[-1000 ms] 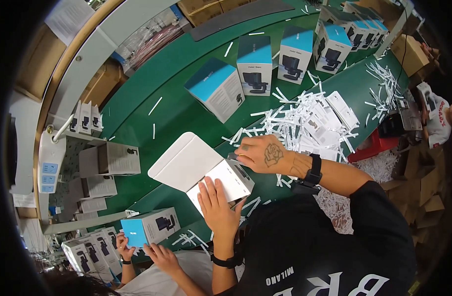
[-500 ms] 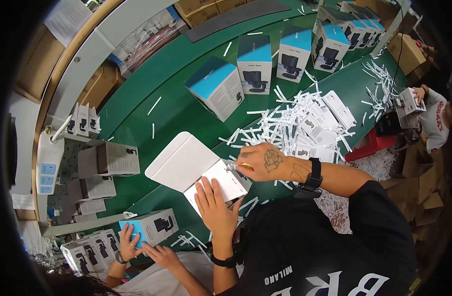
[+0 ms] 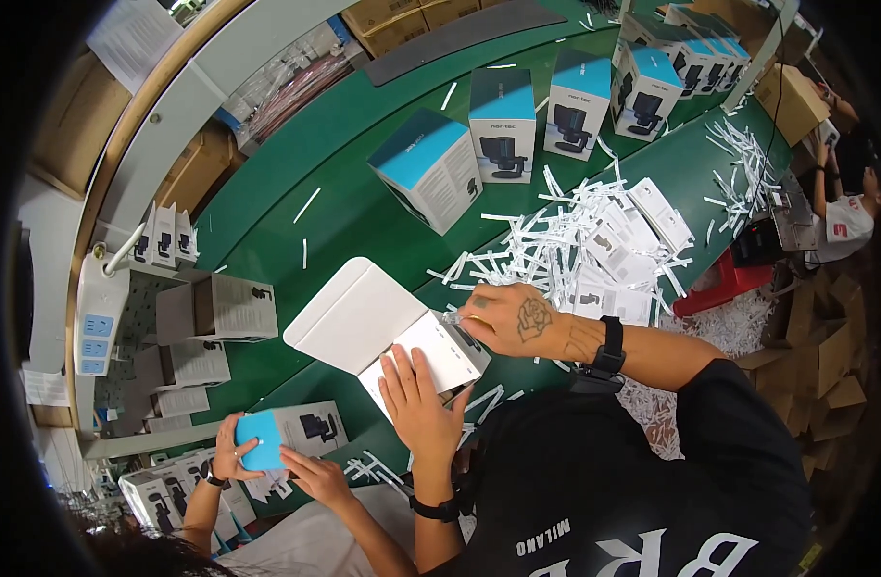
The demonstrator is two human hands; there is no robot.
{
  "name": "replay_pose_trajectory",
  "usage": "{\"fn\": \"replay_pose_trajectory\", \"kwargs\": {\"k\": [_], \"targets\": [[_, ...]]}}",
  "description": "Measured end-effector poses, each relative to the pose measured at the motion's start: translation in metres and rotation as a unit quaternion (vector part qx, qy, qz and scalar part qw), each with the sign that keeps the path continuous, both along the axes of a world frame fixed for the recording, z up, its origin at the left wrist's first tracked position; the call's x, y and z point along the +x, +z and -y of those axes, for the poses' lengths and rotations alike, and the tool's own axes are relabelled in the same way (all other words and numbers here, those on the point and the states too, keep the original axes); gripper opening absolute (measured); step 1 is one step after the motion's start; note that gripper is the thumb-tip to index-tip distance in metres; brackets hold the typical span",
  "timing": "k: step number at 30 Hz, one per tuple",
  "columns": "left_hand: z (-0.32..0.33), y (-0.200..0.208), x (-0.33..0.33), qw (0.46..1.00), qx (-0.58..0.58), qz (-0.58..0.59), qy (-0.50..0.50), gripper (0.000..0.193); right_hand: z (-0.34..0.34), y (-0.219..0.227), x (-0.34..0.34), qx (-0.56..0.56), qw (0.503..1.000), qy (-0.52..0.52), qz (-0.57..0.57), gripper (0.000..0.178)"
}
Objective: The person packs boxes by inserting a manual and a blue box into a white box, then uses a utility knife to cut a strip of tape and applies it to the white box. The person repeats these actions for several boxes before moving to a pile of boxes on the floor.
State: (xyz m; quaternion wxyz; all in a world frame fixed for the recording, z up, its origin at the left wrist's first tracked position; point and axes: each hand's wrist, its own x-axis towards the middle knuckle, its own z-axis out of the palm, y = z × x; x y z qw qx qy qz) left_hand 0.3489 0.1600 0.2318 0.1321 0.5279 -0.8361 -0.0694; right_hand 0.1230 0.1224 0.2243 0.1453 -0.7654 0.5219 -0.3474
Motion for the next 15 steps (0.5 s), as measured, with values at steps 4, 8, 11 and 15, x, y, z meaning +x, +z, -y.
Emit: {"fn": "replay_pose_trajectory", "kwargs": {"k": [4, 8, 11, 15], "targets": [[-0.001, 0.000, 0.001, 1.000, -0.002, 0.005, 0.000, 0.094, -0.003, 0.002, 0.000, 0.018, 1.000, 0.013, -0.002, 0.009], [-0.002, -0.002, -0.001, 1.000, -0.002, 0.008, -0.005, 0.095, -0.010, 0.003, -0.006, 0.064, 0.997, 0.049, 0.002, 0.010], [-0.001, -0.004, -0.006, 1.000, 0.000, 0.006, -0.009, 0.095, -0.014, -0.002, -0.013, 0.074, 0.995, 0.069, 0.010, 0.012], [0.005, 0.008, -0.002, 1.000, -0.002, 0.000, 0.005, 0.095, -0.008, -0.009, 0.000, 0.032, 0.993, 0.098, 0.062, 0.024]]}}
